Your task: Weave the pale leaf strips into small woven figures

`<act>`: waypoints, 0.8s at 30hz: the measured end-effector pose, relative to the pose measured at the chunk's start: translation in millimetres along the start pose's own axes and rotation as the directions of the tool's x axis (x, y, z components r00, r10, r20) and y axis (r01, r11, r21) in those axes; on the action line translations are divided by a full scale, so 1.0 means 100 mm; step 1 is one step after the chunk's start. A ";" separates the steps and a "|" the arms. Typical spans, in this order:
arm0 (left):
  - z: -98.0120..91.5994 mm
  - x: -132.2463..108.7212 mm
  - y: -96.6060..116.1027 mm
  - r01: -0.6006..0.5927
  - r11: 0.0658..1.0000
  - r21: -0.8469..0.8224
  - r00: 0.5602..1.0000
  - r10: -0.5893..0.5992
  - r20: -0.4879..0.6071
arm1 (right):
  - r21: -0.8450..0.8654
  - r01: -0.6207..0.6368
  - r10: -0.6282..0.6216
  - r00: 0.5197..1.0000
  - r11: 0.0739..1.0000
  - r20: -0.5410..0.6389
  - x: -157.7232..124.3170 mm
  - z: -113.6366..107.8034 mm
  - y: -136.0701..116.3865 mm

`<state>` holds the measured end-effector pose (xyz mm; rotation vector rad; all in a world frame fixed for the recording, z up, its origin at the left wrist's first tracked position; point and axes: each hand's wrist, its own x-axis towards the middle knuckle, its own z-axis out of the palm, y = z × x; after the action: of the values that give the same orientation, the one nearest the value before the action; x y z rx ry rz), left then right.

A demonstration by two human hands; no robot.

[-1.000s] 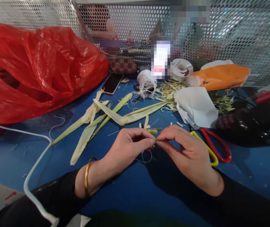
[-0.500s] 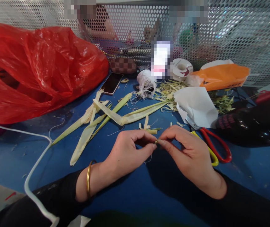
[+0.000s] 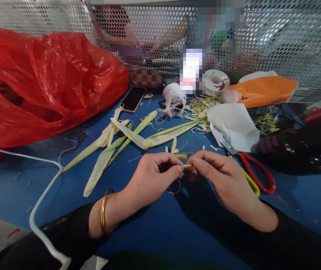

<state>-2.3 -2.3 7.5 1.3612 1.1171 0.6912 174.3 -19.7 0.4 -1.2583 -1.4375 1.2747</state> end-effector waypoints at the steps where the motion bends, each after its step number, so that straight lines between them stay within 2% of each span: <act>1: 0.00 0.00 0.00 0.020 1.000 -0.023 1.000 -0.020 0.004 | 0.029 -0.009 0.009 1.000 1.000 0.004 0.00 0.00 0.01; 4: 0.00 -0.01 0.00 0.022 0.999 -0.035 1.000 -0.022 0.006 | 0.057 -0.043 0.043 0.999 0.997 -0.003 0.00 0.00 0.02; 7: 0.00 -0.02 0.00 0.013 0.999 -0.038 1.000 -0.012 0.019 | 0.002 -0.059 0.059 0.998 0.998 -0.012 -0.01 0.01 0.01; 14: 0.00 0.00 0.01 0.033 0.992 -0.119 0.999 -0.028 0.041 | -0.187 0.084 -0.096 0.994 0.979 -0.054 -0.04 0.02 -0.02; 18: 0.00 0.00 0.01 0.044 0.987 -0.156 0.999 -0.038 0.038 | -0.217 0.113 -0.125 0.991 0.970 -0.043 -0.04 0.02 -0.01; 24: 0.01 -0.02 0.04 -0.047 0.998 -0.038 0.999 0.047 -0.010 | -0.335 0.193 -0.217 0.975 0.922 -0.036 -0.04 0.01 -0.04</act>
<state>-1.5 -3.8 11.4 1.3566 1.0768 0.7495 173.7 -23.8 4.7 -1.3115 -1.7301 0.8625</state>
